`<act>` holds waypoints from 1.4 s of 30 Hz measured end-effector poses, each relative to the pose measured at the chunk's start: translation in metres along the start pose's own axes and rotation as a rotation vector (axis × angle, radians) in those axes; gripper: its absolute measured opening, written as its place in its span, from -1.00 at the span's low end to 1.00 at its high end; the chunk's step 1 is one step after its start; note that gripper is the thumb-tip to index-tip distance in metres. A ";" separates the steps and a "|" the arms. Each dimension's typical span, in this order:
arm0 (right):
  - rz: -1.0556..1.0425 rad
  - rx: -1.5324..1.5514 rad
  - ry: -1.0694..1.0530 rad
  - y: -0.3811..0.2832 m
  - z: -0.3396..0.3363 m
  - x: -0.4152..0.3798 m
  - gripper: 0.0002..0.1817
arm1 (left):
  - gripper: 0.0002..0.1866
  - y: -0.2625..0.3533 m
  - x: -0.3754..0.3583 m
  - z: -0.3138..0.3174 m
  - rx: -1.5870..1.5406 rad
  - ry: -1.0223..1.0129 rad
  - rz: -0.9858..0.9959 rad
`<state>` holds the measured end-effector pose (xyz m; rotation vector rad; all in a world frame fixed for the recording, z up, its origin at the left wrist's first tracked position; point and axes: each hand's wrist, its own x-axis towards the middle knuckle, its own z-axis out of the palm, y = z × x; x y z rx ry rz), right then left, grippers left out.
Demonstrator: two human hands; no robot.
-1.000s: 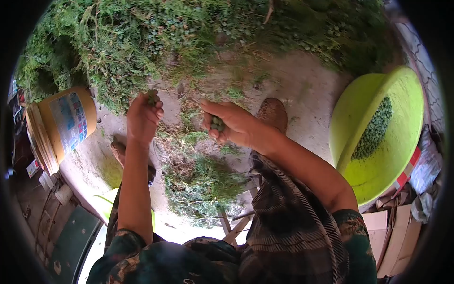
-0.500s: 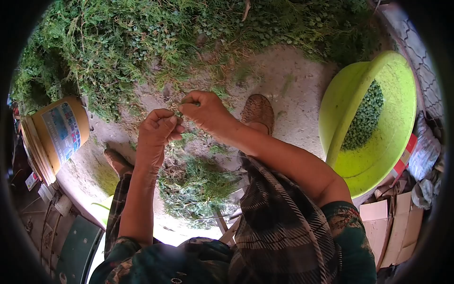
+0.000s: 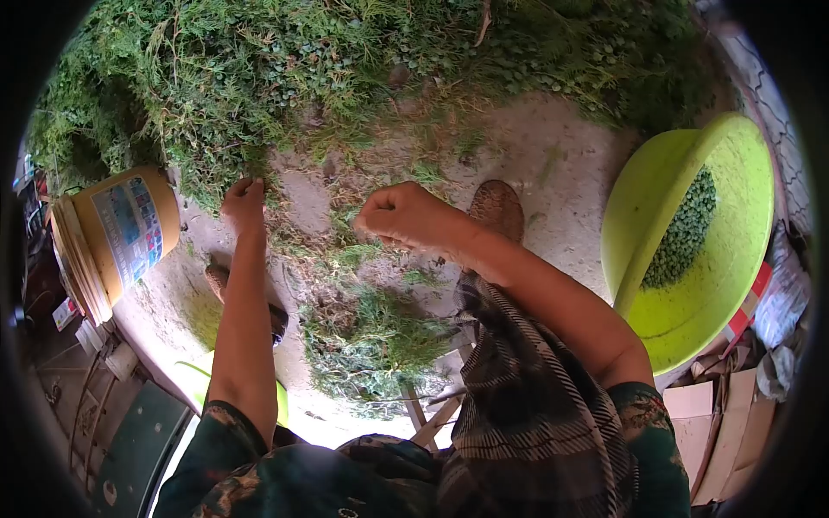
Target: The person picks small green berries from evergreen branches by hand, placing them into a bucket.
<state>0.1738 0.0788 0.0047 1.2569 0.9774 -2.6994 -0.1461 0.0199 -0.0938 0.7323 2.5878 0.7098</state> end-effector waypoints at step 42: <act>0.085 0.576 -0.064 0.027 -0.001 0.009 -0.68 | -0.78 0.049 -0.122 -0.050 -0.217 -0.249 0.137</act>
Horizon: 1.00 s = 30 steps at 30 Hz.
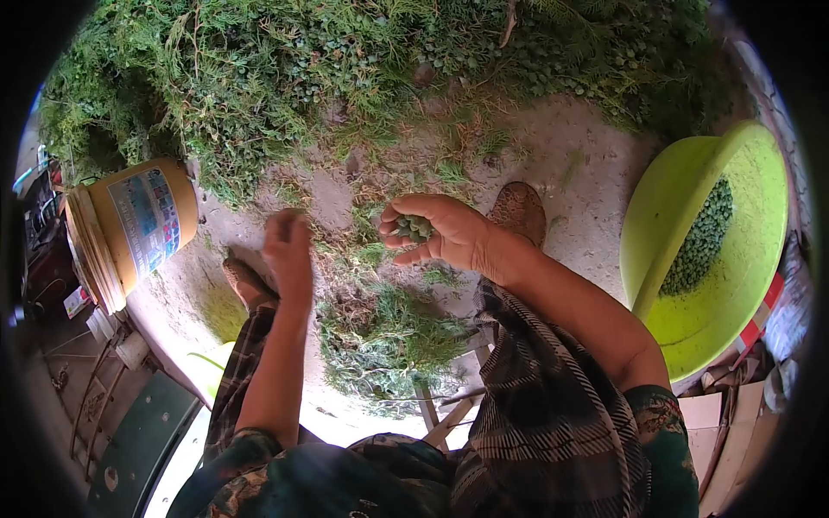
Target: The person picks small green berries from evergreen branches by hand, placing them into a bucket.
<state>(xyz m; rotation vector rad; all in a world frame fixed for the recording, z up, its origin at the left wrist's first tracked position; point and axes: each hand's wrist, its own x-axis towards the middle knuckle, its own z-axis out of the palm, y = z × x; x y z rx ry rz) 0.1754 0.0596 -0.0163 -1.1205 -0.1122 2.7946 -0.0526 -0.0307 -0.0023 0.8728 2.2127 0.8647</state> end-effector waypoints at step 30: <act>0.005 0.165 -0.091 -0.007 -0.007 -0.004 -0.73 | -0.71 -0.076 0.108 -0.016 0.592 0.293 0.210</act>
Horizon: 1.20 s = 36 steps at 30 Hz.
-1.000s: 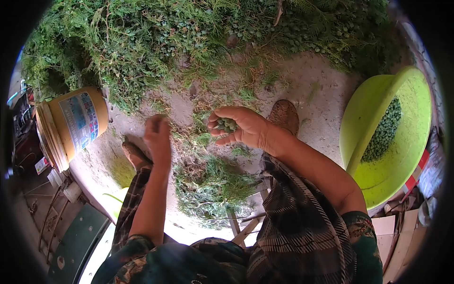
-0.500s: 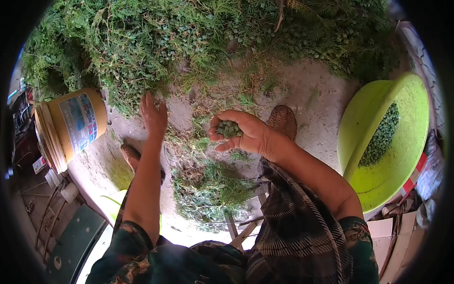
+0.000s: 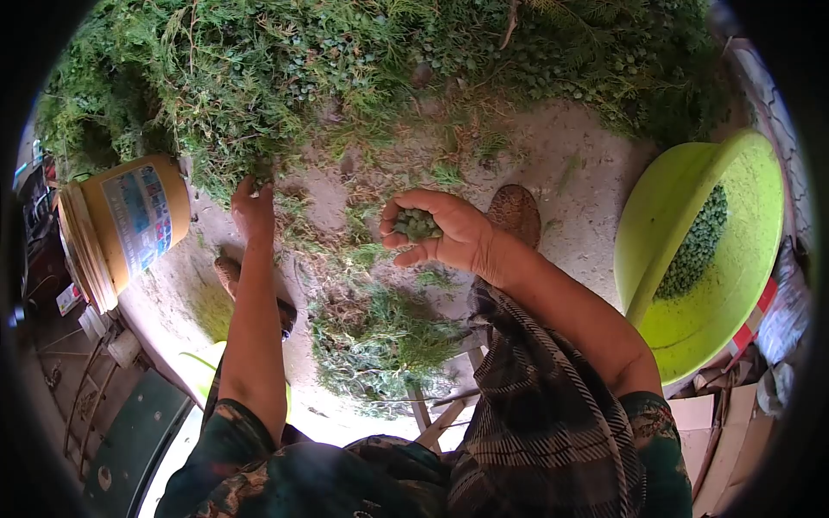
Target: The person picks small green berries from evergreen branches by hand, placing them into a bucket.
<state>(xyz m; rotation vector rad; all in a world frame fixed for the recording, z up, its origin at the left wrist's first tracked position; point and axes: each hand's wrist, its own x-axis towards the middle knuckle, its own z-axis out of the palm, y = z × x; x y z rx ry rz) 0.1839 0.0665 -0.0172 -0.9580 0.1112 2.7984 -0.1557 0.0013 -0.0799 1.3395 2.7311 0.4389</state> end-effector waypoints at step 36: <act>-0.416 -0.887 0.107 -0.006 0.056 -0.007 -0.74 | -0.83 0.098 -0.033 -0.083 -1.285 -0.757 -0.658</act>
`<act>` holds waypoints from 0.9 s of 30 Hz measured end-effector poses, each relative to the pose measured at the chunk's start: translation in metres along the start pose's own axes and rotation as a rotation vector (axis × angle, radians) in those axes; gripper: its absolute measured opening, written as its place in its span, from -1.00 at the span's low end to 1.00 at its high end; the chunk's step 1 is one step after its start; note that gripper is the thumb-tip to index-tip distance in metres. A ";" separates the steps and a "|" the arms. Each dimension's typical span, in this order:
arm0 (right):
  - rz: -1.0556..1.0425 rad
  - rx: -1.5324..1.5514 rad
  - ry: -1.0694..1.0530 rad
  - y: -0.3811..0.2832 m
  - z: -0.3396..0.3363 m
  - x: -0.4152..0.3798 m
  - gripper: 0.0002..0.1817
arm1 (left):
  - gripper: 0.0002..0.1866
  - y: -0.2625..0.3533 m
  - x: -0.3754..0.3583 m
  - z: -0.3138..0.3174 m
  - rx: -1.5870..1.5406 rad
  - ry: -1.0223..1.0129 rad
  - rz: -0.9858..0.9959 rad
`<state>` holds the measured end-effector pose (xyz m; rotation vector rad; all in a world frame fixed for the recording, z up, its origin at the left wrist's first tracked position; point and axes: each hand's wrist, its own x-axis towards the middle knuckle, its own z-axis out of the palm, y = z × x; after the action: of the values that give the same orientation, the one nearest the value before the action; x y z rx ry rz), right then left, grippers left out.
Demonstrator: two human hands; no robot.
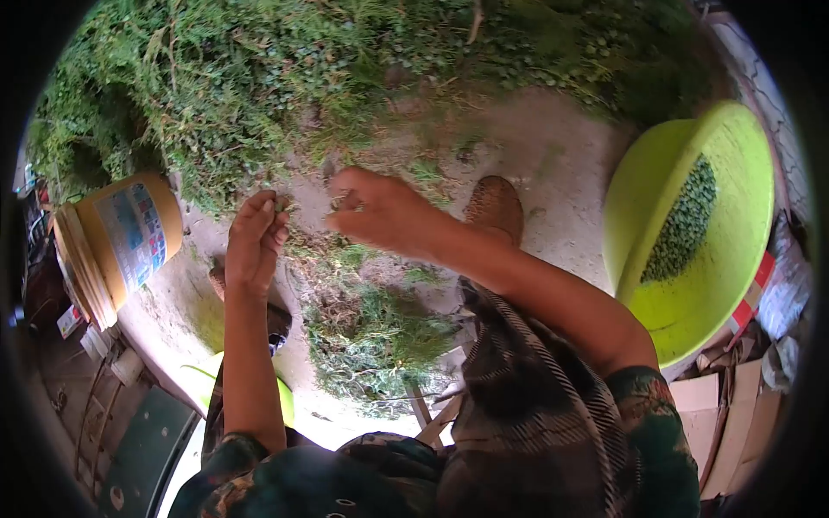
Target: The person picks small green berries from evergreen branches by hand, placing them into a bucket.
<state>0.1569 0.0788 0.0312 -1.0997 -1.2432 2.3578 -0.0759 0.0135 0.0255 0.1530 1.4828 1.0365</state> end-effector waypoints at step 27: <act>0.376 0.821 -0.031 0.043 -0.015 -0.001 -0.73 | -0.78 -0.032 0.013 -0.019 0.672 0.454 0.342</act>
<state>0.1732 0.0611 -0.0077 -1.0411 0.0110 2.7245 -0.0805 -0.0065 -0.0081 0.7047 2.2426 0.8257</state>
